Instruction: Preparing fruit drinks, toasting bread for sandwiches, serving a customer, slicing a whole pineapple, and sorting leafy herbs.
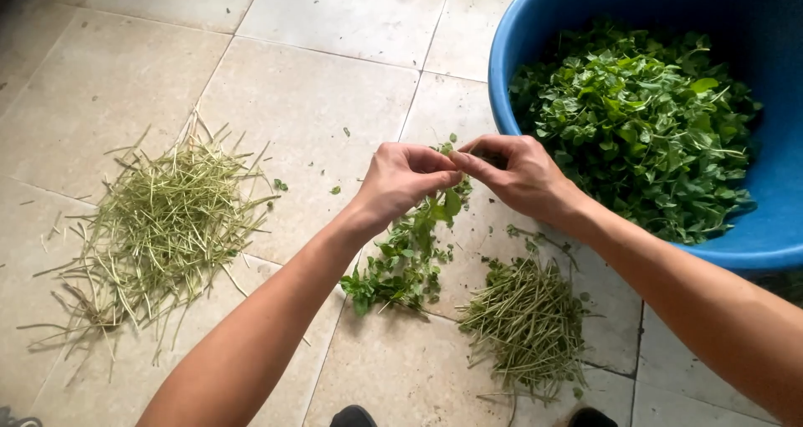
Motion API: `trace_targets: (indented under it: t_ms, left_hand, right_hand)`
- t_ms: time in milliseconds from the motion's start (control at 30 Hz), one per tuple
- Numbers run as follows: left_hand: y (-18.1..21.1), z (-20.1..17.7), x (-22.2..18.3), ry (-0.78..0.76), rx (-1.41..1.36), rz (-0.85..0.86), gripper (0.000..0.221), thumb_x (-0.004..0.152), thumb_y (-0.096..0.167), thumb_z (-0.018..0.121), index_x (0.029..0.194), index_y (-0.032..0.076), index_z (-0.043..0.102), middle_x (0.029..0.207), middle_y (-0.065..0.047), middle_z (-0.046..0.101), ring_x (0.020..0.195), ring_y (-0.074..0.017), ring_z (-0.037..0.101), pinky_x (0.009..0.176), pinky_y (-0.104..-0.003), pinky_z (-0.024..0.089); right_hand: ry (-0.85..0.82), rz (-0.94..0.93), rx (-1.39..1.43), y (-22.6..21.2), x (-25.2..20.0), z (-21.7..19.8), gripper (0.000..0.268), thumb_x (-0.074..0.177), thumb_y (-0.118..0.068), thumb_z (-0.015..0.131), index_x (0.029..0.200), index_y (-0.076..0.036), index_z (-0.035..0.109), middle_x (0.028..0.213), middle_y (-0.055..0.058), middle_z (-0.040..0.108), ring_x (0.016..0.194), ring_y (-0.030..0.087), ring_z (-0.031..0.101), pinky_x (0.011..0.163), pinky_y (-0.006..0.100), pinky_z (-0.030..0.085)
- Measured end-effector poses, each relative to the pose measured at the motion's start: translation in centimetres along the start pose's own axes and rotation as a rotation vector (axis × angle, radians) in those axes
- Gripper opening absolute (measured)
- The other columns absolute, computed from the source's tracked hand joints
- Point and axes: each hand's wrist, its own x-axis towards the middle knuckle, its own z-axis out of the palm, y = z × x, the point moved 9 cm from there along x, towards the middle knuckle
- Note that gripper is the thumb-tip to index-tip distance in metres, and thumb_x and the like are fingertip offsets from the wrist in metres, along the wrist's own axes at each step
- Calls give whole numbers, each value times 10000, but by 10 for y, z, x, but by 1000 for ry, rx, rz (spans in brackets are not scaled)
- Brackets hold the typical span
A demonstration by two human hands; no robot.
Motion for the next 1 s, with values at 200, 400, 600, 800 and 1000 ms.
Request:
trace_targets:
  t_ms: [200, 400, 600, 800, 1000]
  left_hand:
    - [-1, -13, 4, 28, 373, 48, 135, 809, 102, 801, 938, 65, 812, 781, -104, 778, 627, -194, 717, 590, -282, 565]
    - [-11, -25, -2, 217, -9, -202, 298, 709, 140, 834, 961, -10, 777, 744, -117, 761, 447, -103, 607, 389, -205, 442]
    - [-22, -18, -3, 294, -313, -290, 334, 734, 96, 868, 1004, -58, 745, 804, -206, 761, 439, -83, 541, 374, -173, 387]
    - [-24, -15, -1, 313, -383, -271, 348, 723, 113, 911, 997, -34, 753, 815, -188, 765, 458, -54, 517, 400, -143, 381]
    - [-13, -13, -1, 330, -397, -177, 333, 729, 102, 920, 994, -29, 766, 779, -172, 767, 482, -58, 558, 413, -145, 433]
  right_hand:
    - [-165, -34, -274, 1, 4, -12, 247, 997, -258, 663, 903, -79, 805, 621, 148, 651, 588, 265, 601, 589, 394, 489]
    - [-168, 185, 87, -7, -9, -1, 245, 1052, -189, 573, 1025, 2, 726, 614, 75, 548, 553, 155, 534, 519, 271, 473]
    - [-119, 123, -136, 5, -6, 14, 319, 942, -380, 707, 1167, -171, 793, 928, 96, 796, 832, 218, 745, 734, 359, 588]
    - [-61, 99, -99, 1, -7, 11, 248, 935, -365, 733, 1098, -195, 811, 889, 68, 796, 854, 195, 738, 765, 354, 586]
    - [-37, 78, -108, 4, -9, 5, 207, 972, -345, 706, 1063, -184, 801, 855, 90, 760, 856, 212, 698, 803, 403, 558]
